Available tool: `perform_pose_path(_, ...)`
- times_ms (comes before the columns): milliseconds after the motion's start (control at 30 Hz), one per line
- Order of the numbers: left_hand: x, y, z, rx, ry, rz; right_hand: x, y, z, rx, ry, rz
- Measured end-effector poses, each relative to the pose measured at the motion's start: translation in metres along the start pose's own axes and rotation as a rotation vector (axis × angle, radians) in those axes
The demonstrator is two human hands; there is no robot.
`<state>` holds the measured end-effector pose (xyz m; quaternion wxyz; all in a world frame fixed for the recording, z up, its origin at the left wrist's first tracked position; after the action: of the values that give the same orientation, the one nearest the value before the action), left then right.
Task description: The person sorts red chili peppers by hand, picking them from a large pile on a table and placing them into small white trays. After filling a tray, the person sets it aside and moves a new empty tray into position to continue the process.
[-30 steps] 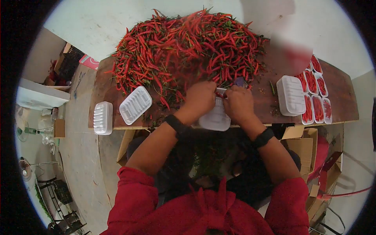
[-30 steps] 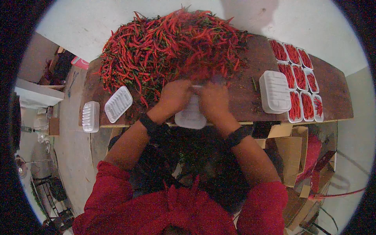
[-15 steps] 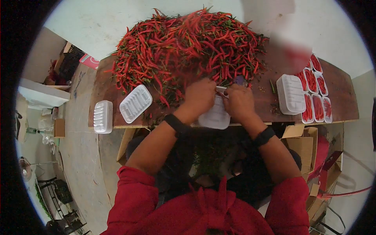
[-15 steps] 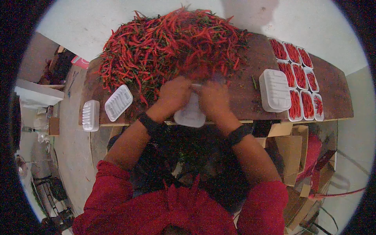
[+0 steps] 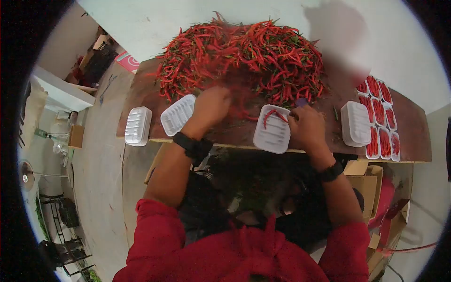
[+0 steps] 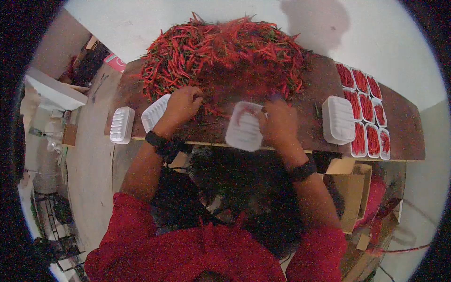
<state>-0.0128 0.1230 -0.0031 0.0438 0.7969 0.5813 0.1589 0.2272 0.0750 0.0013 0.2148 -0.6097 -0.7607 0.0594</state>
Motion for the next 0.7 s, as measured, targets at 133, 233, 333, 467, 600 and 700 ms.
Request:
perform_pose_path(133, -0.009, -0.007, 0.002, 0.002, -0.078, 0.016, -0.006, -0.011, 0.001, -0.055, 0.073, -0.074)
perform_pose_path(233, -0.020, -0.001, 0.012, -0.045, -0.092, 0.092, -0.010, -0.020, 0.001, -0.065, 0.046, -0.114)
perform_pose_path(333, -0.025, 0.008, 0.028, -0.079, -0.002, 0.170, -0.012, -0.023, 0.005, -0.050, 0.002, -0.121)
perform_pose_path(467, -0.023, 0.033, 0.030, -0.016, -0.039, 0.208, -0.017, -0.029, 0.008, -0.022, -0.004, -0.163)
perform_pose_path(600, -0.022, 0.046, 0.040, -0.053, -0.010, 0.303, -0.020, -0.037, 0.006, -0.028, 0.003, -0.195)
perform_pose_path(700, -0.022, 0.048, 0.049, 0.009, -0.085, 0.294, -0.021, -0.036, 0.008, -0.031, -0.014, -0.183)
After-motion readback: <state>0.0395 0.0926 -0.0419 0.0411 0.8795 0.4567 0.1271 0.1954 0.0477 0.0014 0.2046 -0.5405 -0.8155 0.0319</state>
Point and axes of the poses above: each hand's wrist, its own x-axis towards the middle knuckle, its own z-axis out of the palm, y = z × x, the point moved 7 cm from there along x, towards the middle knuckle, and after that the axes turned 1 degree about x, right-handed, at the moved point
